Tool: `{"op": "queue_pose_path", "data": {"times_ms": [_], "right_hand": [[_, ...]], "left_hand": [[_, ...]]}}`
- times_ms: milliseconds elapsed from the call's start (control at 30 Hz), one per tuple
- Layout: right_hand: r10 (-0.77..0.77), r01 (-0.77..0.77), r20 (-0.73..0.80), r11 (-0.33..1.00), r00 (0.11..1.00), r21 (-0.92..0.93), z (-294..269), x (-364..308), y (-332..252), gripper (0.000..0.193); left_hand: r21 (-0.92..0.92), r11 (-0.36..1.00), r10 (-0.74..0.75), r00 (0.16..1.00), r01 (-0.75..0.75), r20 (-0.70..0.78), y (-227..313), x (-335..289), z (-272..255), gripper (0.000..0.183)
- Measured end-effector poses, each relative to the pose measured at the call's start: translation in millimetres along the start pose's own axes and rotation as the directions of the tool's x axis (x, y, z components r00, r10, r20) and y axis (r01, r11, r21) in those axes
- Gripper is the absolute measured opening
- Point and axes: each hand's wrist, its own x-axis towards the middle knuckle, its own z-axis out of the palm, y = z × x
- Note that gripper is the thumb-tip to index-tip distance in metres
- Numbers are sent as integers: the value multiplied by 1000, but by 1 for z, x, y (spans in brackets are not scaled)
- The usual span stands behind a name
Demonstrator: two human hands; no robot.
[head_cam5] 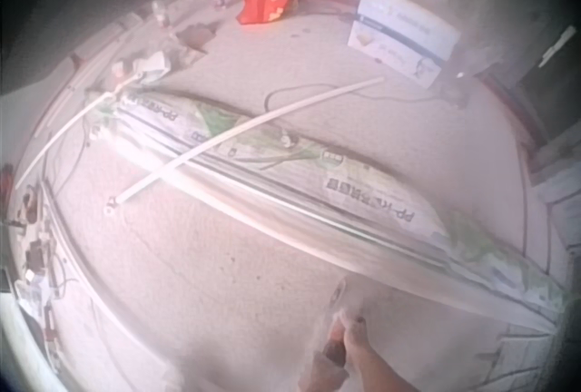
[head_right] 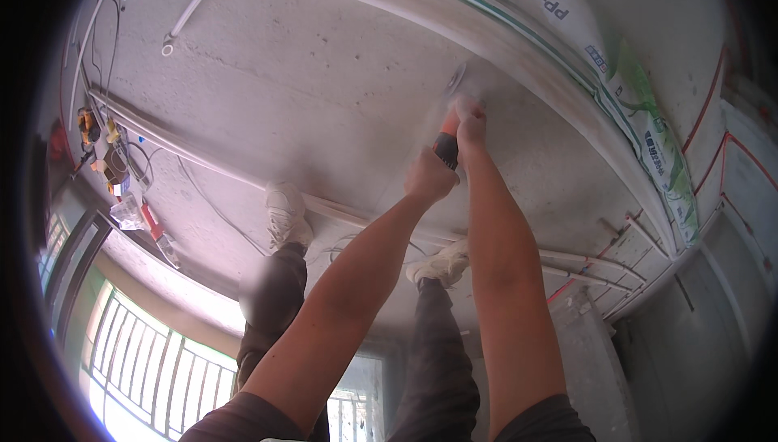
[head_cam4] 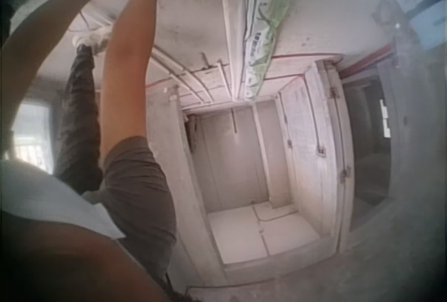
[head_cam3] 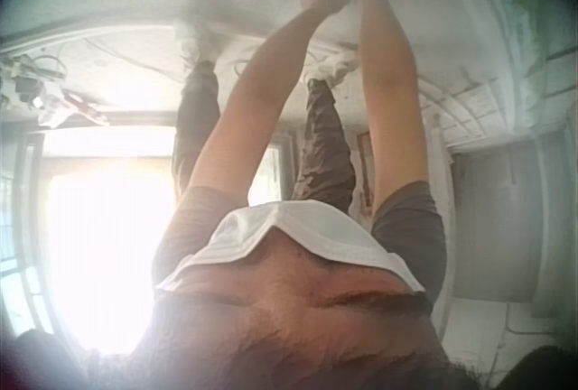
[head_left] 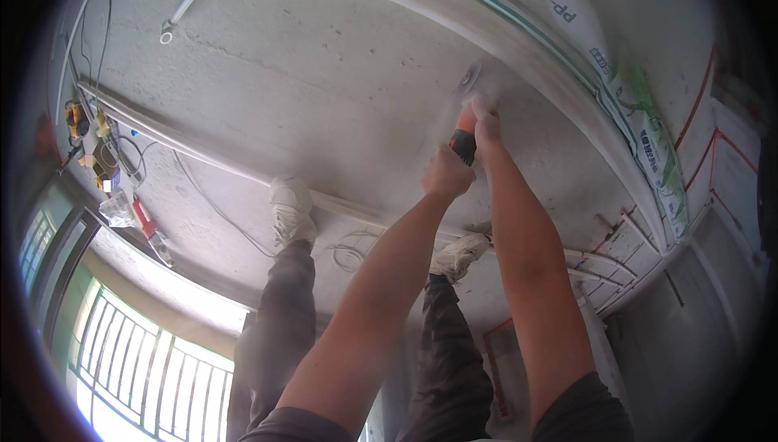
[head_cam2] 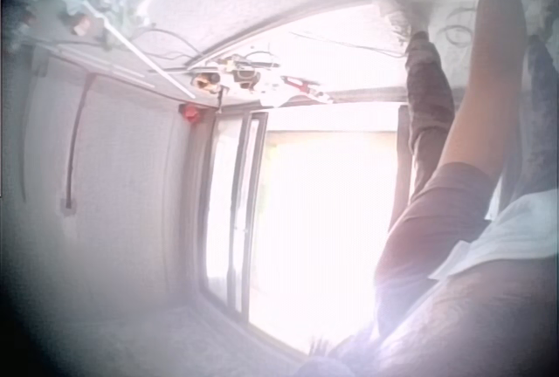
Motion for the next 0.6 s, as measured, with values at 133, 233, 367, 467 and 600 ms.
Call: {"op": "queue_pose_path", "data": {"times_ms": [133, 233, 367, 467, 600], "right_hand": [[41, -41, 38, 999, 998, -5, -2, 10, 7, 37], [77, -75, 62, 997, 995, -35, -7, 16, 9, 44], [20, -21, -10, 998, 1000, -61, -4, 18, 8, 49], [36, -37, -43, 999, 998, -37, 4, 3, 2, 49], [-37, 32, 43, 994, 998, 101, -7, -42, 4, 51]], "left_hand": [[-14, 1000, -3, 1000, 3, -6, -3, 4, -1, 61], [-29, 999, 21, 1000, -21, -9, -5, 3, -2, 60], [-18, 998, 66, 998, -66, 7, -5, 4, -3, 61], [-74, 992, 94, 990, -103, -109, -17, 14, 9, 66], [24, 980, 199, 961, -198, -193, -25, -18, 9, 63]]}}
